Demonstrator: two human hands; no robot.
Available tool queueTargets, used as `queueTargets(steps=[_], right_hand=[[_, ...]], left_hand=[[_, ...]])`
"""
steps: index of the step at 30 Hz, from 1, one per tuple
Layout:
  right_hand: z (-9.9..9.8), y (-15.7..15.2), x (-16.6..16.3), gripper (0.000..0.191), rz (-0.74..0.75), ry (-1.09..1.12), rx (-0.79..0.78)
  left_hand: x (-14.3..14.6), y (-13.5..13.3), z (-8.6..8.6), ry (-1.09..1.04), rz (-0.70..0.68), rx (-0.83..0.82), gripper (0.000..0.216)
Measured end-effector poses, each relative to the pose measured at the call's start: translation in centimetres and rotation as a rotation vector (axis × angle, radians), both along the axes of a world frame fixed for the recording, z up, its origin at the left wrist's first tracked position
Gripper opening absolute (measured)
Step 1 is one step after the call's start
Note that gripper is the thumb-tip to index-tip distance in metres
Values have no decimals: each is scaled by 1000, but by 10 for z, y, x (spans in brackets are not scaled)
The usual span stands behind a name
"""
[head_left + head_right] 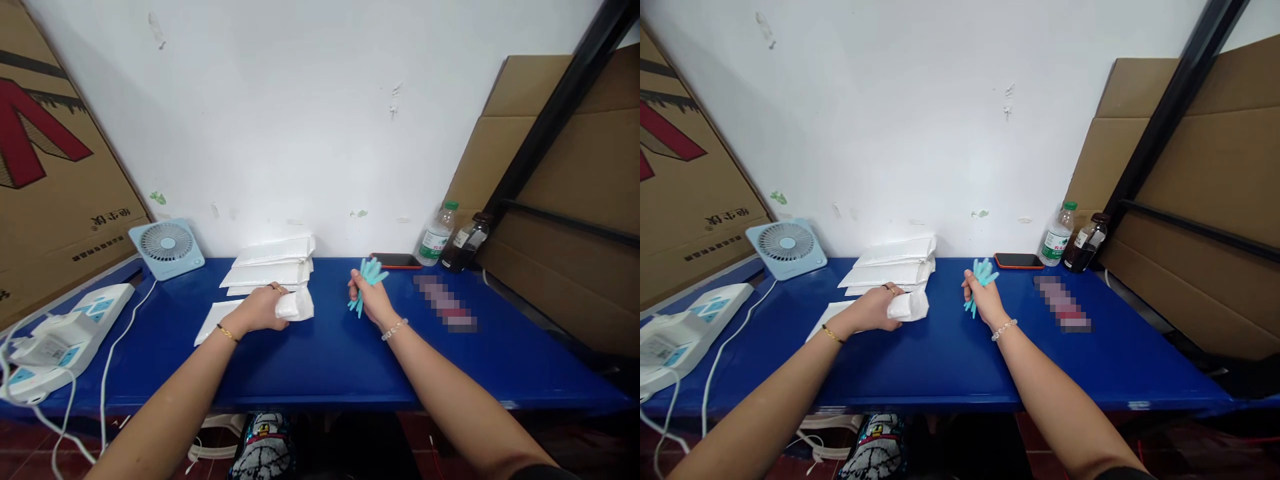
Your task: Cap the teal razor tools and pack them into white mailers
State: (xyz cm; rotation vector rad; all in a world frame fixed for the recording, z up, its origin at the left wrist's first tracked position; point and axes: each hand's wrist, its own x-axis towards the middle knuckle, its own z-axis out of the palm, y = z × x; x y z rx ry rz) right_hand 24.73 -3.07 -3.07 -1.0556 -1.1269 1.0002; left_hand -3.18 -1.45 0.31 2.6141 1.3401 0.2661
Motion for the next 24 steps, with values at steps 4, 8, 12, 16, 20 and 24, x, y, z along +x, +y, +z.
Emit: queueTargets(steps=[4, 8, 12, 16, 20, 24], right_hand=[[10, 4, 3, 47, -56, 221, 80], [12, 8, 4, 48, -79, 331, 89], [8, 7, -4, 45, -81, 389, 62], [11, -2, -17, 35, 123, 258, -4], [34, -6, -17, 43, 304, 147, -27], [72, -4, -11, 56, 279, 140, 4]], left_hand=[[47, -2, -2, -55, 30, 13, 46], [84, -5, -2, -126, -5, 43, 45], [100, -6, 0, -245, -20, -9, 47], [109, -5, -3, -350, 1, -5, 50], [113, -3, -3, -544, 24, -67, 45], [111, -1, 5, -778, 67, -64, 43]])
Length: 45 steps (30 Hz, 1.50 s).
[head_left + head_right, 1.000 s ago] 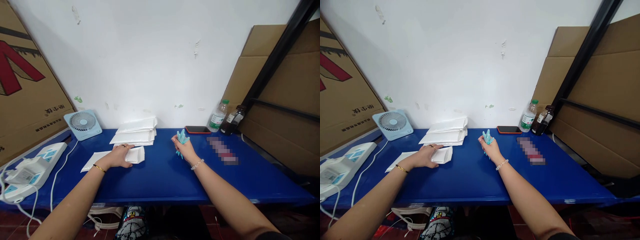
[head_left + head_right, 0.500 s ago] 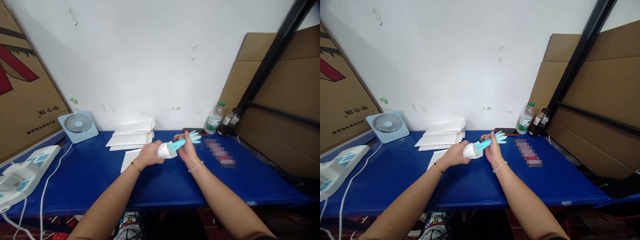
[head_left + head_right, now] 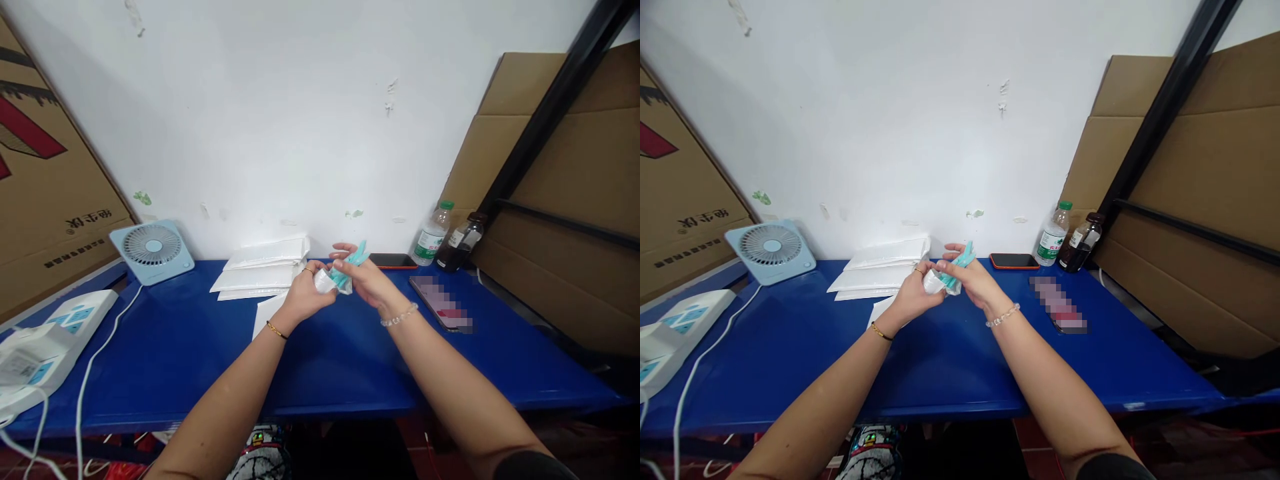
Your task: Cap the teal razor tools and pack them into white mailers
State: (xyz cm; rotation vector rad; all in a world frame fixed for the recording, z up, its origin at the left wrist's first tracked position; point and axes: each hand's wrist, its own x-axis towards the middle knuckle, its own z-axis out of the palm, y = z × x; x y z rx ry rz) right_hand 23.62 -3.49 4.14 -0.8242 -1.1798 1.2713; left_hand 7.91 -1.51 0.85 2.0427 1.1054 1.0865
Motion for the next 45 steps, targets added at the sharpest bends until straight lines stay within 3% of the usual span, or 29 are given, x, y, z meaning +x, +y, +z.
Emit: queueTargets(steps=[4, 7, 10, 14, 17, 21, 26, 30, 34, 38, 41, 45], right_hand=[[31, -1, -6, 41, -71, -46, 78], [51, -1, -16, 36, -94, -231, 183], [68, 1, -26, 29, 3, -416, 265], [74, 1, -32, 29, 75, -462, 215], [61, 1, -29, 35, 26, -315, 168], [27, 4, -20, 26, -74, -50, 73], [-29, 12, 1, 24, -120, -9, 1], [-58, 14, 29, 21, -51, -74, -171], [-73, 9, 49, 27, -117, -195, -163], [-85, 2, 37, 41, -177, -76, -214], [-94, 0, 16, 48, -144, -23, -225], [-97, -4, 0, 52, -122, -96, -112]], left_hand=[[-2, 1, 13, -217, 49, 37, 48], [0, 0, 23, -341, 46, 82, 52], [4, -1, 30, -442, 18, 138, 54], [7, 1, 29, -539, -25, 132, 62], [4, 4, 22, -484, -27, 114, 67], [-1, 7, 10, -278, 22, 168, 77], [1, 9, -12, 170, -23, 173, 86], [-4, 9, -24, 468, -143, 126, 100], [-33, 11, -28, 560, -253, 79, 112], [-61, 12, -37, 617, -263, 35, 115], [-64, 12, -46, 636, -241, 48, 108], [-56, 10, -49, 640, -216, 45, 102]])
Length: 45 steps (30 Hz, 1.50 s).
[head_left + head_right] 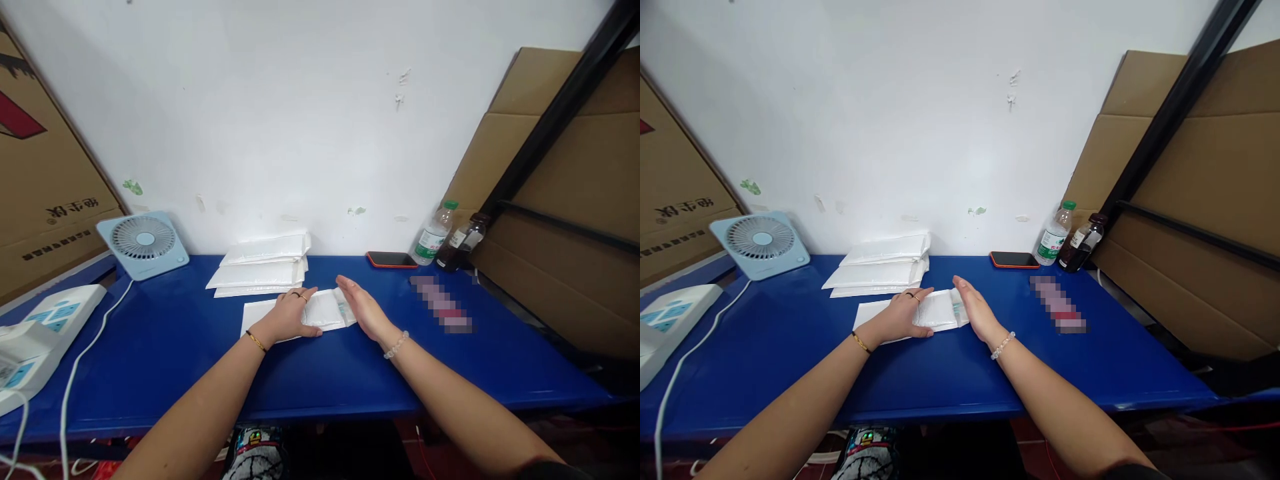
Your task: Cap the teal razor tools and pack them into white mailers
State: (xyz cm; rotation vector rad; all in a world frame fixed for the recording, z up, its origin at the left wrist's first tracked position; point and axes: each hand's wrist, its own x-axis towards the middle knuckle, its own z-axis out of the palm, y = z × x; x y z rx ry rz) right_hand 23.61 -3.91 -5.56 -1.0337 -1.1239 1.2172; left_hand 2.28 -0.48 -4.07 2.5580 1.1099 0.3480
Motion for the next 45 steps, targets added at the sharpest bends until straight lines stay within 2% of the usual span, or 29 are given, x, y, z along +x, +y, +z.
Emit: queueTargets(steps=[5, 7, 9, 10, 13, 16, 19, 22, 23, 24, 26, 28, 31, 36, 39, 42, 43, 45], right_hand=[[10, -4, 4, 50, 140, -4, -21], [12, -1, 13, 46, 16, -169, 30], [9, 3, 24, 39, -176, -465, 58], [7, 5, 29, 32, -221, -626, 44], [-1, 9, 35, 19, -164, -964, 23], [8, 8, 28, 17, -91, -1013, 124], [50, 4, 21, 16, -124, -873, 289], [114, -4, 20, 18, -281, -802, 460], [135, -7, 21, 18, -267, -832, 514], [154, -9, 21, 19, -228, -870, 549], [181, -12, 19, 20, -269, -880, 629], [194, -12, 16, 21, -275, -898, 650], [189, -8, 9, 21, -269, -911, 634], [165, -7, 12, 21, -277, -740, 575], [157, -17, 25, 30, -82, -638, 532], [150, -27, 41, 51, 182, -605, 499], [146, -29, 45, 54, 230, -601, 466], [137, -30, 53, 43, 229, -600, 392]], left_hand=[[5, -1, 0, -36, 26, -6, 101], [6, -2, 0, -61, 36, -11, 100], [6, -3, 0, -84, 45, -16, 100], [7, -4, -1, -92, 49, -16, 100], [7, -6, 0, -104, 48, -10, 100], [5, -6, 4, -122, 40, -19, 107], [1, -6, 15, -218, 62, -18, 113], [-4, -6, 29, -426, 114, -24, 108], [-6, -6, 33, -503, 117, -55, 105], [-6, -7, 36, -576, 104, -105, 100], [-5, -9, 37, -690, 29, -250, 83], [-1, -12, 33, -749, -64, -406, 61], [10, -17, 22, -798, -93, -585, 41], [19, -22, 16, -920, -31, -928, 44], [11, -21, 21, -990, -37, -1135, 45], [0, -17, 22, -951, -99, -1315, 43], [-2, -17, 22, -939, -124, -1357, 43], [-4, -16, 20, -948, -189, -1420, 42]])
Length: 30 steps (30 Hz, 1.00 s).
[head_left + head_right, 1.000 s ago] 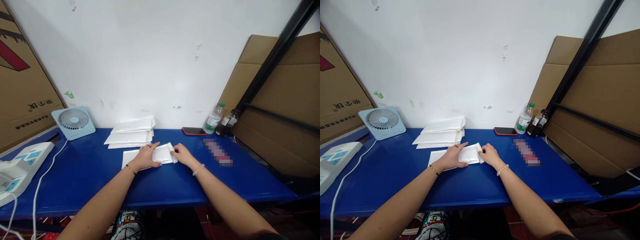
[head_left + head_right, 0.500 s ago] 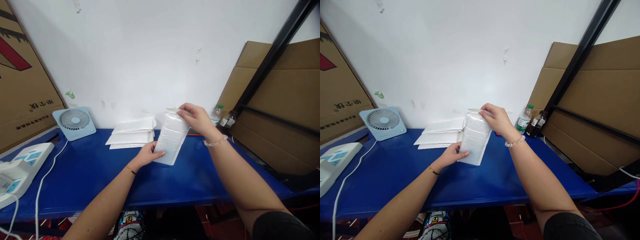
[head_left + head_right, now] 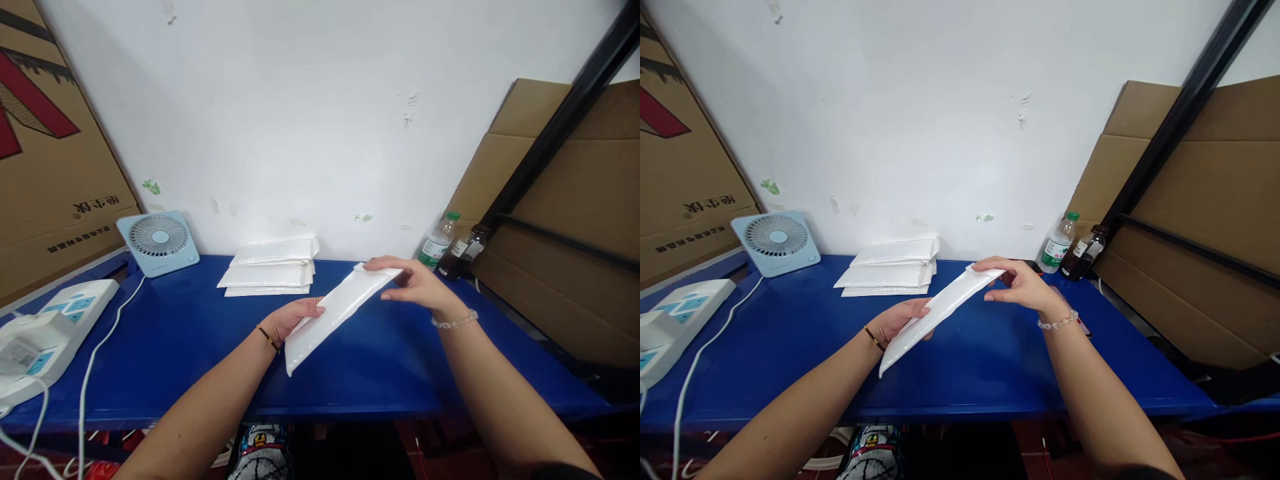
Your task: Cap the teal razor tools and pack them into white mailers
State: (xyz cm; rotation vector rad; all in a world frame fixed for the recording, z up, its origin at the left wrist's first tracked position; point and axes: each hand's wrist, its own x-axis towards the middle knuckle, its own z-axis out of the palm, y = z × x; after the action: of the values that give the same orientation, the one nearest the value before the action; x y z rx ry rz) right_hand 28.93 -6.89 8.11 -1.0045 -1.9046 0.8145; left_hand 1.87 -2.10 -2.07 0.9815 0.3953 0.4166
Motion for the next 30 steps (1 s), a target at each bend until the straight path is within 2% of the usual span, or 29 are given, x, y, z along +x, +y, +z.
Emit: queueTargets(steps=[2, 3, 6, 9, 12, 14, 17, 24, 30], right_hand=[[-14, 5, 7, 25, -105, 41, -17], [-22, 9, 11, 24, -159, 73, -19], [-51, 28, 29, 34, -280, 246, -101], [-80, 50, 54, 41, -474, 330, -206], [-103, 69, 75, 39, -665, 238, -256], [-112, 82, 83, 36, -753, 63, -243], [-120, 105, 84, 32, -822, -125, -209], [-127, 160, 60, 36, -920, -273, -167], [-123, 168, 48, 35, -955, -448, -81]], left_hand=[[2, -1, -1, -59, -62, -49, 39], [4, -1, 0, -75, -84, -80, 37], [10, 0, 2, -45, -47, -159, 35], [13, 6, 2, -4, 87, -174, 53], [14, 12, -2, 15, 204, -154, 61], [13, 14, -4, 48, 239, -133, 61], [13, 14, -6, 88, 236, -96, 60], [14, 14, -6, 83, 196, -94, 54], [13, 13, -4, 107, 197, -65, 48]])
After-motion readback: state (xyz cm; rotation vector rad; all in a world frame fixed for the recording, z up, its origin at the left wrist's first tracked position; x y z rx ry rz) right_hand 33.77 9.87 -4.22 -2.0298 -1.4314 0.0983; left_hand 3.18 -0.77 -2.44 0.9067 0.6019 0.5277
